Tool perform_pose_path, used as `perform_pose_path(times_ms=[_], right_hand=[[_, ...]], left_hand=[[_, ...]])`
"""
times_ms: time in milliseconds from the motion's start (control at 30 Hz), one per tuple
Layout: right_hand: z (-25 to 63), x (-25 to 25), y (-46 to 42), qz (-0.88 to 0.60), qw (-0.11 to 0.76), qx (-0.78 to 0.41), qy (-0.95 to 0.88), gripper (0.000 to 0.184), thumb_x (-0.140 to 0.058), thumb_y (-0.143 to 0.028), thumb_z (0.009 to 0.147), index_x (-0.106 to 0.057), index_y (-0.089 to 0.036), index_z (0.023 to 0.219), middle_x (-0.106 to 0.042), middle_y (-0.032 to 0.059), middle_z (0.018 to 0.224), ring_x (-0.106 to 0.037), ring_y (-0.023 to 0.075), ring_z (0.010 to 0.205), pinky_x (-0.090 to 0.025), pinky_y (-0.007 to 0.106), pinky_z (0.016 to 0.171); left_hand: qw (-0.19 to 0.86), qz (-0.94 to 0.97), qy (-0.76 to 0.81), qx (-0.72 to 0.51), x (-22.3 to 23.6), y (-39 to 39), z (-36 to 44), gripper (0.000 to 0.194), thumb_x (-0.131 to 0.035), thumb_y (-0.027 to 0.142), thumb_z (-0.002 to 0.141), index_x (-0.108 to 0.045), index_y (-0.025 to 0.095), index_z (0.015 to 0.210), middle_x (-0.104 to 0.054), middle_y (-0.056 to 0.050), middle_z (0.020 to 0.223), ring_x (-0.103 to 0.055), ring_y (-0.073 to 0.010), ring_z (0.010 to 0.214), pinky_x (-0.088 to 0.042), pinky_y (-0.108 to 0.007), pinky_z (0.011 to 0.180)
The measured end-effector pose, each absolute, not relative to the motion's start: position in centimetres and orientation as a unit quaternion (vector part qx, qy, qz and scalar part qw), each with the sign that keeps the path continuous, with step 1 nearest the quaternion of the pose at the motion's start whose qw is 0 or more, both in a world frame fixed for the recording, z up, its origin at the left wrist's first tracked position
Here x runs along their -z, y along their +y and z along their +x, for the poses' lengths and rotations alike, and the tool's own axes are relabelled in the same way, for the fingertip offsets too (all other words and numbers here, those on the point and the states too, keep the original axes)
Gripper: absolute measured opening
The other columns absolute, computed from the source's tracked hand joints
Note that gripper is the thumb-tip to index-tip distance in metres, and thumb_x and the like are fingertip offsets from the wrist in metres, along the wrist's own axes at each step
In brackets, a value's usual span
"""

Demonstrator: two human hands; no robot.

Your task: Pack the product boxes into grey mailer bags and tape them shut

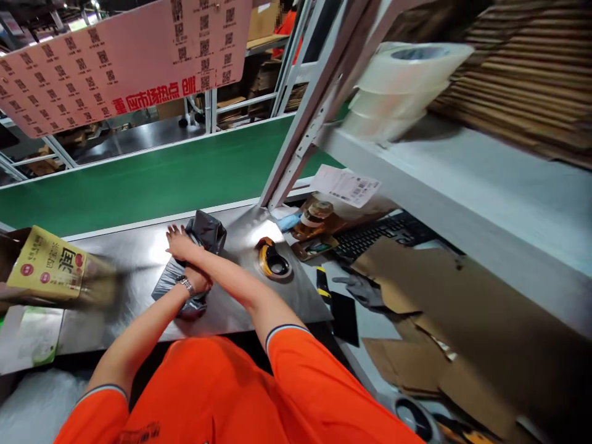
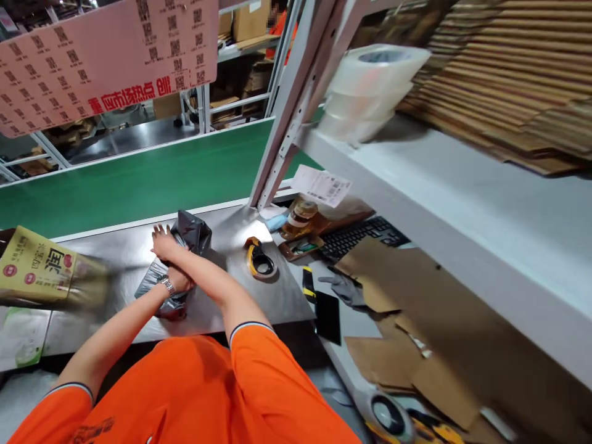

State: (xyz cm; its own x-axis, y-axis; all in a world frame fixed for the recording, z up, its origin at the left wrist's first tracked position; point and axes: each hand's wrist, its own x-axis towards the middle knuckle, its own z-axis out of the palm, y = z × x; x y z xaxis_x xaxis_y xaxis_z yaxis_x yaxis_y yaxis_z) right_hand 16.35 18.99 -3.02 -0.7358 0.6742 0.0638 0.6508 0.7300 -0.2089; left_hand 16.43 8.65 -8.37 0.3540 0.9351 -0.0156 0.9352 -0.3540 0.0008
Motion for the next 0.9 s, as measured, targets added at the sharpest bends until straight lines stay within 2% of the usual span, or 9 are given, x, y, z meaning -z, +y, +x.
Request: perform_pose_path(times_ms=[67,167,233,300,600,700,800,900], right_hand=[[19.1,3.4,21.3,-0.385,0.054,-0.076,-0.918,0.076,-0.07,-0.048,0.097,-0.061,0.003,0.153,-0.051,0.031,0.169,-0.044,0.0464,0.161,-0.035,0.058,0.135],[23.9,4.1,23.1,-0.387,0.044,-0.06,-0.919,0.08,-0.063,-0.054,0.102,-0.056,0.004,0.157,-0.048,0.0301,0.171,-0.042,0.0437,0.161,-0.031,0.051,0.137],[26.0,4.6,23.2,-0.39,0.043,-0.058,-0.918,0.08,-0.056,-0.055,0.106,-0.049,0.0,0.165,-0.043,0.0268,0.176,-0.039,0.042,0.164,-0.027,0.051,0.139],[27.0,5.3,22.9,-0.414,0.047,-0.062,-0.907,0.081,-0.052,-0.057,0.109,-0.044,-0.005,0.17,-0.039,0.0256,0.178,-0.038,0.0414,0.165,-0.026,0.053,0.139],[27.6,6.6,23.0,-0.507,0.099,-0.165,-0.84,0.076,-0.054,-0.06,0.109,-0.049,-0.01,0.166,-0.058,0.0254,0.164,-0.056,0.0367,0.152,-0.043,0.045,0.128],[27.8,6.8,23.1,-0.524,0.104,-0.17,-0.828,0.073,-0.054,-0.061,0.109,-0.052,-0.011,0.163,-0.062,0.0243,0.16,-0.06,0.037,0.148,-0.045,0.045,0.125],[27.7,6.5,23.6,-0.529,0.108,-0.177,-0.823,0.071,-0.057,-0.061,0.108,-0.057,-0.011,0.159,-0.065,0.0246,0.157,-0.061,0.0377,0.146,-0.047,0.045,0.123],[27.8,5.8,24.5,-0.531,0.081,-0.208,-0.818,0.073,-0.061,-0.066,0.105,-0.064,-0.01,0.152,-0.071,0.0257,0.148,-0.068,0.039,0.139,-0.052,0.045,0.117]], left_hand=[[0.011,0.813,0.582,0.011,8.2,8.2,16.5,0.055,-0.067,0.037,0.098,-0.072,0.01,0.145,-0.07,-0.027,0.147,-0.06,-0.0483,0.143,-0.039,-0.075,0.125],[0.025,0.798,0.603,0.006,8.2,7.7,16.8,0.072,-0.061,0.04,0.1,-0.055,0.004,0.163,-0.049,-0.031,0.17,-0.039,-0.0558,0.16,-0.03,-0.08,0.129],[0.041,0.792,0.609,0.009,8.3,7.6,17.1,0.079,-0.059,0.041,0.101,-0.046,0.003,0.169,-0.037,-0.03,0.178,-0.028,-0.0559,0.166,-0.027,-0.079,0.131],[0.052,0.788,0.613,0.012,8.5,7.7,17.2,0.081,-0.057,0.04,0.101,-0.043,0.004,0.171,-0.034,-0.029,0.181,-0.026,-0.0547,0.168,-0.026,-0.079,0.132],[0.054,0.78,0.623,-0.016,9.4,6.6,16.9,0.079,-0.062,0.043,0.102,-0.044,0.013,0.172,-0.027,-0.025,0.184,-0.027,-0.05,0.17,-0.025,-0.078,0.133],[0.053,0.758,0.65,-0.024,9.3,5.8,16.9,0.083,-0.064,0.048,0.103,-0.041,0.01,0.173,-0.028,-0.028,0.183,-0.027,-0.0495,0.17,-0.026,-0.076,0.134],[0.056,0.739,0.671,-0.027,8.8,5.1,16.8,0.08,-0.059,0.052,0.107,-0.043,0.006,0.171,-0.032,-0.029,0.181,-0.03,-0.0478,0.169,-0.029,-0.074,0.134],[0.058,0.723,0.687,-0.043,8.2,4.4,16.4,0.066,-0.046,0.045,0.113,-0.05,0.006,0.166,-0.041,-0.025,0.178,-0.038,-0.0427,0.167,-0.032,-0.07,0.135]])
